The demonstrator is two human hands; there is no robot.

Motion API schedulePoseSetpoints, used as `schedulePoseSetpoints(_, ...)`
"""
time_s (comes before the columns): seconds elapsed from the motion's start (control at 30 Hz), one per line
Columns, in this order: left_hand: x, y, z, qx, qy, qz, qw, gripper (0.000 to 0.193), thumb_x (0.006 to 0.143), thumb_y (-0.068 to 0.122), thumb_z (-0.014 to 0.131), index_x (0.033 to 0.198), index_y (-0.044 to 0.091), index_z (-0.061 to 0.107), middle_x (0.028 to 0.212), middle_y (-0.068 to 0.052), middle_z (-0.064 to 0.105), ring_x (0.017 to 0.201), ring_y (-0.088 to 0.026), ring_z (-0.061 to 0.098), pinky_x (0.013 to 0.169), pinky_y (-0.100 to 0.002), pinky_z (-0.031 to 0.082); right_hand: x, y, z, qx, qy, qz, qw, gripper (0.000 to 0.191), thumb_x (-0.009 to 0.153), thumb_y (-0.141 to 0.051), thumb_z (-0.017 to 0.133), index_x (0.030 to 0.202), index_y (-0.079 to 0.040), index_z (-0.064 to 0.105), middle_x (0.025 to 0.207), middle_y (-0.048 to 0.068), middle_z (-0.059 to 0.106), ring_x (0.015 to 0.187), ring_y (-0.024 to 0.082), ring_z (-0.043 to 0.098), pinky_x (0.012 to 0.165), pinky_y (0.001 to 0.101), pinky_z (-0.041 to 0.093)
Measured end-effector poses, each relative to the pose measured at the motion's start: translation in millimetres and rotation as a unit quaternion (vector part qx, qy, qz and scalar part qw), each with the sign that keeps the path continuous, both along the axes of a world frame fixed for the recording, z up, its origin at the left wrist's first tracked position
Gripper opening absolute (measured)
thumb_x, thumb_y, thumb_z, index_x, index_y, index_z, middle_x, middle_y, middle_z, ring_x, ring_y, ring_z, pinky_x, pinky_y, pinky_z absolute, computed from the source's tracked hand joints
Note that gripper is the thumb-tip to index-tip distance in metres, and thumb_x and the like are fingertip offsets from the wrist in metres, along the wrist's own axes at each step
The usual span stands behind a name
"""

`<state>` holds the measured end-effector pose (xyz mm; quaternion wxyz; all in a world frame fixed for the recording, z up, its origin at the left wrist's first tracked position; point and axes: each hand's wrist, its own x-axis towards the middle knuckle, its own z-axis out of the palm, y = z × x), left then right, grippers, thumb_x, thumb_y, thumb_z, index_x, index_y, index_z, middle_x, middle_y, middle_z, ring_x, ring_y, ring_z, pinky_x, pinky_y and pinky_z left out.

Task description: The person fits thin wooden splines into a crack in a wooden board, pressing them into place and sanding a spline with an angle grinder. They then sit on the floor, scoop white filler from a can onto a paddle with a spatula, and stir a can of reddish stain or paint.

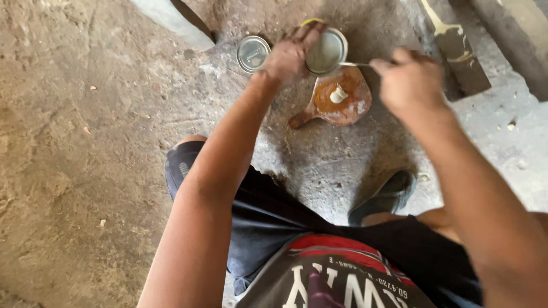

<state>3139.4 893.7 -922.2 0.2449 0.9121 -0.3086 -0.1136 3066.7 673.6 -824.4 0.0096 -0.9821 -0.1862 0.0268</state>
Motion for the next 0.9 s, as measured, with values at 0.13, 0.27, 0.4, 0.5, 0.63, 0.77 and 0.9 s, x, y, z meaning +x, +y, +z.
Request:
schedulePoseSetpoints(0.13, -3, -5, 2, 0.038, 0.031, -0.004, 0.999, 0.113, 0.074, 0.027, 0.091, 0.16, 0.018, 0.018, 0.16, -0.019, 0.029, 0.143, -0.047, 0.036, 0.119, -0.056, 0.029, 20, 50, -10, -0.011, 0.022, 0.013, 1.0, 0.032, 0.093, -0.012, 0.065, 0.121, -0.018, 0.08, 0.111, 0.016, 0.068, 0.097, 0.035, 0.068, 0.09, 0.0477, 0.054)
schedulePoseSetpoints(0.27, -2, -7, 4, 0.049, 0.037, -0.005, 0.998, 0.112, 0.075, 0.023, 0.089, 0.161, 0.02, 0.018, 0.163, -0.016, 0.029, 0.144, -0.046, 0.038, 0.122, -0.053, 0.03, 29, 86, -8, 0.043, -0.016, -0.036, 0.998, 0.026, 0.105, -0.024, 0.065, 0.116, -0.003, 0.076, 0.115, 0.021, 0.067, 0.102, 0.038, 0.066, 0.092, 0.0493, 0.054)
schedulePoseSetpoints(0.4, -4, -10, 8, 0.052, 0.016, -0.038, 0.998, 0.104, 0.075, 0.016, 0.085, 0.158, 0.023, 0.025, 0.158, -0.012, 0.033, 0.143, -0.045, 0.036, 0.12, -0.056, 0.031, 31, 91, 3, -0.019, -0.069, 0.089, 0.993, 0.016, 0.086, -0.021, 0.069, 0.094, -0.012, 0.079, 0.119, 0.017, 0.069, 0.113, 0.037, 0.066, 0.094, 0.0469, 0.053)
schedulePoseSetpoints(0.5, -8, -14, 8, 0.027, 0.015, -0.061, 0.998, 0.096, 0.075, 0.023, 0.086, 0.153, 0.021, 0.029, 0.153, -0.012, 0.036, 0.142, -0.045, 0.035, 0.115, -0.058, 0.035, 34, 83, 8, -0.112, 0.028, 0.085, 0.99, 0.015, 0.083, -0.019, 0.07, 0.089, -0.013, 0.081, 0.119, 0.017, 0.068, 0.115, 0.034, 0.064, 0.097, 0.0481, 0.052)
schedulePoseSetpoints(0.63, -12, -19, 6, 0.061, -0.034, -0.092, 0.993, 0.089, 0.077, 0.007, 0.077, 0.154, 0.021, 0.034, 0.15, -0.009, 0.04, 0.142, -0.041, 0.037, 0.112, -0.058, 0.041, 32, 76, 2, -0.06, 0.018, 0.06, 0.996, 0.02, 0.085, -0.018, 0.067, 0.097, -0.008, 0.08, 0.119, 0.017, 0.068, 0.114, 0.035, 0.064, 0.095, 0.0467, 0.053)
schedulePoseSetpoints(0.77, -12, -24, 7, 0.026, -0.041, -0.09, 0.995, 0.091, 0.073, 0.0, 0.075, 0.153, 0.019, 0.035, 0.149, -0.01, 0.04, 0.139, -0.042, 0.039, 0.109, -0.054, 0.045, 25, 74, -6, -0.036, -0.005, 0.074, 0.997, 0.017, 0.095, -0.017, 0.067, 0.096, -0.007, 0.08, 0.116, 0.017, 0.069, 0.109, 0.034, 0.065, 0.087, 0.0474, 0.055)
schedulePoseSetpoints(0.9, -11, -26, 8, 0.034, -0.011, -0.083, 0.996, 0.096, 0.068, -0.005, 0.073, 0.153, 0.019, 0.036, 0.149, -0.011, 0.039, 0.137, -0.04, 0.04, 0.11, -0.049, 0.047, 22, 66, -7, -0.055, 0.021, 0.054, 0.997, 0.014, 0.087, -0.016, 0.069, 0.09, -0.009, 0.081, 0.117, 0.017, 0.069, 0.107, 0.034, 0.066, 0.085, 0.0459, 0.056)
